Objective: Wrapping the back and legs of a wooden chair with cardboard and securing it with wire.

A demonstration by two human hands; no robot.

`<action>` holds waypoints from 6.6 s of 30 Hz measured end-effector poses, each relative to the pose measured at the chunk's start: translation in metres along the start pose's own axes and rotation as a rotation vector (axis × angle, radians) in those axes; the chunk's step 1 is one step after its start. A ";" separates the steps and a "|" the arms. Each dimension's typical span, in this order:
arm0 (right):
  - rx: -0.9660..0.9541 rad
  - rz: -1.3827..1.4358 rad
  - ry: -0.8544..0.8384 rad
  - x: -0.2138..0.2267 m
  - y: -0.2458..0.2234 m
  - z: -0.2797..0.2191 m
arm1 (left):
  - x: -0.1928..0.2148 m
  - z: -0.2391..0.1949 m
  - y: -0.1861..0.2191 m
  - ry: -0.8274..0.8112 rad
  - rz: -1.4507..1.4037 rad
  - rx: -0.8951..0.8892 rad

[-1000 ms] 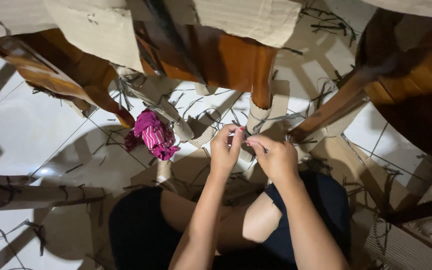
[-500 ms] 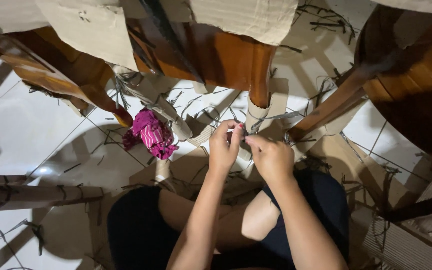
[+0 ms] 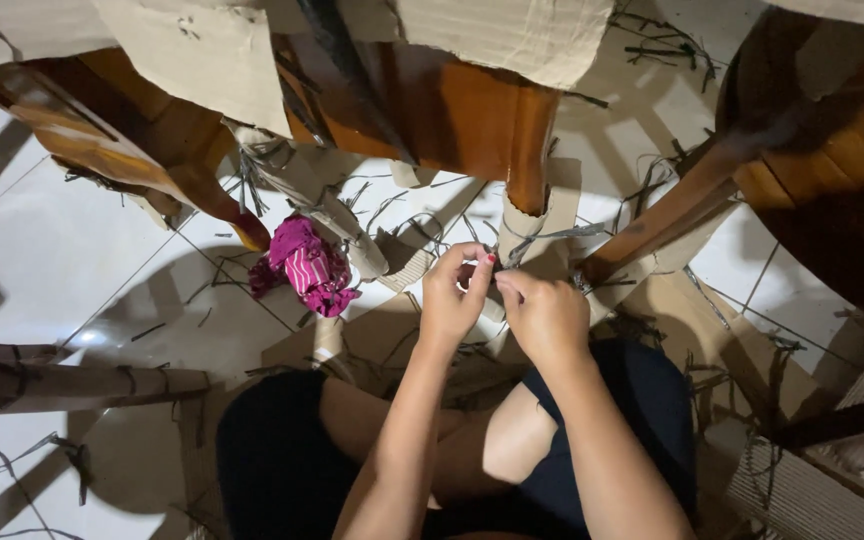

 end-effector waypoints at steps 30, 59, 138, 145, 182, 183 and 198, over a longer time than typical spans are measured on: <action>0.051 0.199 0.082 0.022 -0.004 0.005 | 0.002 -0.008 0.014 -0.040 -0.043 -0.068; 0.059 0.283 0.102 0.023 0.005 0.009 | 0.000 0.000 0.007 -0.198 -0.198 -0.095; -0.720 0.222 -0.656 -0.262 0.064 -0.032 | 0.024 -0.111 -0.314 -0.378 0.428 0.620; -0.542 0.047 -0.741 -0.324 0.120 -0.040 | 0.056 -0.100 -0.254 -0.390 0.495 0.686; -0.642 -0.076 -0.427 0.026 0.122 -0.021 | 0.071 -0.088 -0.244 -0.075 0.812 0.377; -0.626 -0.006 -0.412 0.052 0.100 -0.013 | 0.079 -0.087 -0.213 0.079 0.711 0.192; -0.478 0.166 0.124 0.089 0.121 -0.002 | 0.006 -0.058 -0.143 0.003 0.096 0.016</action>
Point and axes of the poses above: each hand's wrist, its own z-axis towards the middle knuckle, its own x-axis out of the back of the hand, y = z × x, the point moved 8 cm from there along z, towards the middle knuckle, and after that the axes turned 12 degrees about z, right-handed, at the moved point
